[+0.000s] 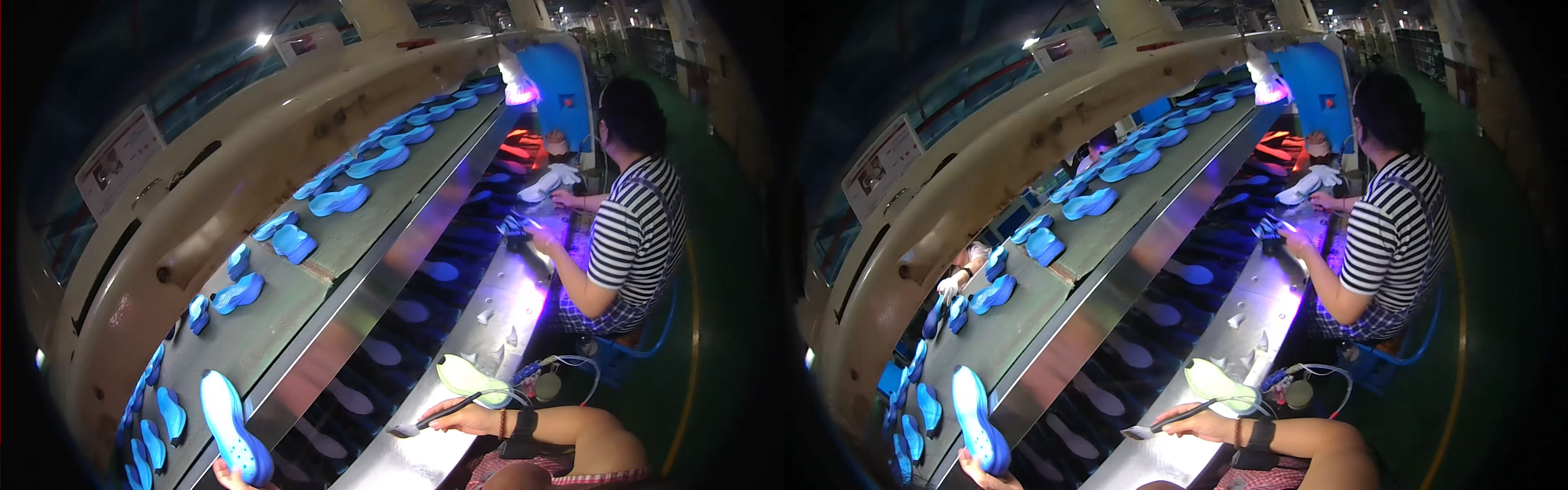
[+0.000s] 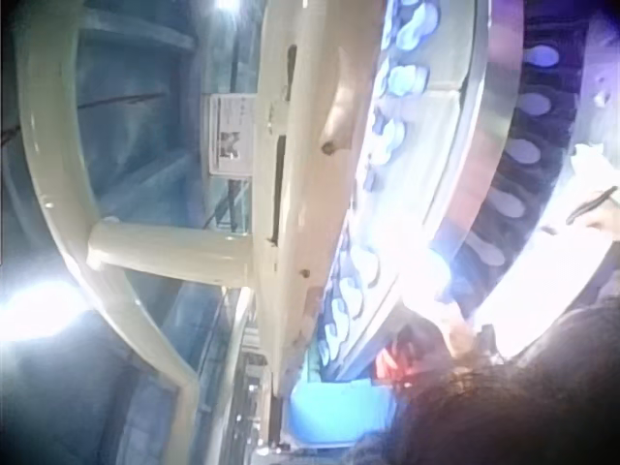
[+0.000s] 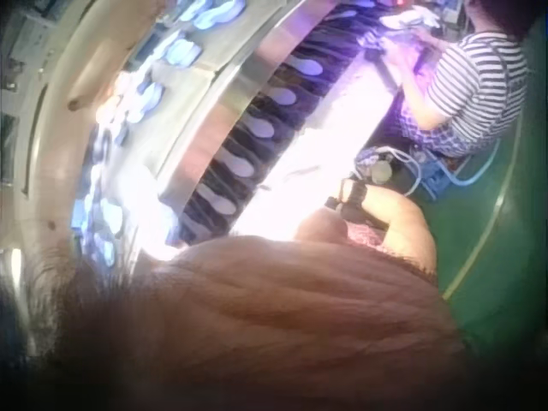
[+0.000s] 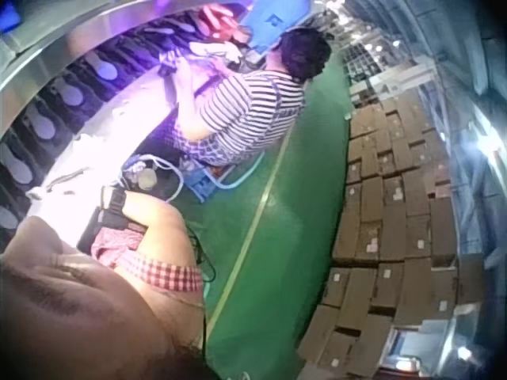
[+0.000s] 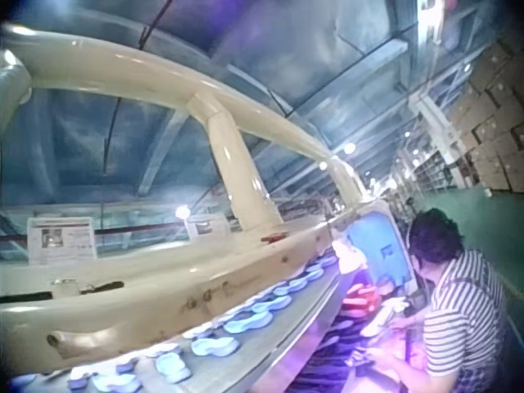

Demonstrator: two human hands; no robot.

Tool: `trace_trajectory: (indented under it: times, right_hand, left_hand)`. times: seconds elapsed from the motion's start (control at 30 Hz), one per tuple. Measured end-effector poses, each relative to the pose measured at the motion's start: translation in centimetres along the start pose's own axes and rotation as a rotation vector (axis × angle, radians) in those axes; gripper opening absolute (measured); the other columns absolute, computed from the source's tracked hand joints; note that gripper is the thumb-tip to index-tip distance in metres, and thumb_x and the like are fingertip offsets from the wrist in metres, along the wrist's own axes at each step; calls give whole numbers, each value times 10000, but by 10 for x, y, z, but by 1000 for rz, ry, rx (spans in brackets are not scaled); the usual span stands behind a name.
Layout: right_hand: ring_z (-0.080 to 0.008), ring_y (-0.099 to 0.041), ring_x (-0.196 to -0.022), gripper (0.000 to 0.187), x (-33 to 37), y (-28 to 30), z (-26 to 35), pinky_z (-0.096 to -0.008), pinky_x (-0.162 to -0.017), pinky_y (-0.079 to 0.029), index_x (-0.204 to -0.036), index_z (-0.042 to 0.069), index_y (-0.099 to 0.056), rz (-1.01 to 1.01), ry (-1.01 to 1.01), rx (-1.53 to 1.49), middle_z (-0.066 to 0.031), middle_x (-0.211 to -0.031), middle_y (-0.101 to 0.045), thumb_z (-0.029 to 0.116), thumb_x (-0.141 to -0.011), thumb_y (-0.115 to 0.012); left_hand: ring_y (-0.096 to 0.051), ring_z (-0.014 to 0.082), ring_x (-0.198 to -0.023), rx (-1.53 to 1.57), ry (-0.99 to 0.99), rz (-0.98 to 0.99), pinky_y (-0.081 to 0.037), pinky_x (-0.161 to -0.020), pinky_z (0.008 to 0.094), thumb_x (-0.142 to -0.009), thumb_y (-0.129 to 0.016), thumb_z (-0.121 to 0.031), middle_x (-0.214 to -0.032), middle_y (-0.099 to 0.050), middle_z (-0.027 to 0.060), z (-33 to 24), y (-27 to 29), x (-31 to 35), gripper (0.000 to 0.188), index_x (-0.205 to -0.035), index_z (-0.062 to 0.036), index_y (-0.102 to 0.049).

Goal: Applying liquid adhesive to shoe soles using a brush on an assembly line.

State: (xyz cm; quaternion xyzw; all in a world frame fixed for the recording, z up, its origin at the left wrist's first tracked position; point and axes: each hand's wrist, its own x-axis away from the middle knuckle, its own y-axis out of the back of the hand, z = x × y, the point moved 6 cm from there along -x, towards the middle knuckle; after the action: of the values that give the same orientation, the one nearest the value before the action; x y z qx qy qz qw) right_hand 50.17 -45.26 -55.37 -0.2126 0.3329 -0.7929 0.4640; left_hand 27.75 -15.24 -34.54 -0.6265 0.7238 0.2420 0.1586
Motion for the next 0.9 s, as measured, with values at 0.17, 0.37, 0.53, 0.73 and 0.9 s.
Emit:
trace_trajectory:
  times: [0.17,0.37,0.53,0.73,0.9]
  right_hand:
    - [-82,-558,-822,259,10,-11,20,-205,-746,-444,-1050,-24,-596,-60,21,108,-64,-965,-628,50,-803,-621]
    - [-132,-593,-882,216,17,-34,19,-242,-812,-454,-992,-16,-626,1,38,235,-81,-953,-641,29,-781,-625]
    - [-129,-606,-841,201,10,-49,-14,-257,-780,-474,-968,1,-648,122,-24,233,-80,-904,-656,52,-775,-633]
    - [-131,-598,-806,188,-9,-44,-25,-245,-751,-467,-938,-12,-650,-23,-18,337,-83,-883,-655,22,-754,-631]
    - [-149,-611,-813,185,-25,-63,-17,-274,-764,-478,-921,-11,-656,15,14,372,-95,-883,-657,50,-746,-651]
  left_hand:
    - [-499,336,-1046,444,489,268,-376,-910,505,-744,-584,-419,-1112,-522,186,47,-15,92,628,-1188,-6,-421]
    - [-504,355,-1078,928,961,698,-374,-930,552,-742,-529,-514,-1160,-519,192,67,-68,220,757,-1270,5,-369]
    - [-460,415,-1104,1440,1117,647,-349,-956,543,-720,-357,-770,-1261,-442,213,67,-109,279,939,-1330,-57,-315]
    - [-499,394,-1057,1483,1150,742,-386,-928,511,-688,-194,-835,-1186,-482,238,45,-111,291,1016,-1325,-53,-319]
    - [-481,377,-1090,1490,1124,767,-369,-950,494,-703,-130,-826,-1215,-466,217,45,-112,287,997,-1350,-85,-286]
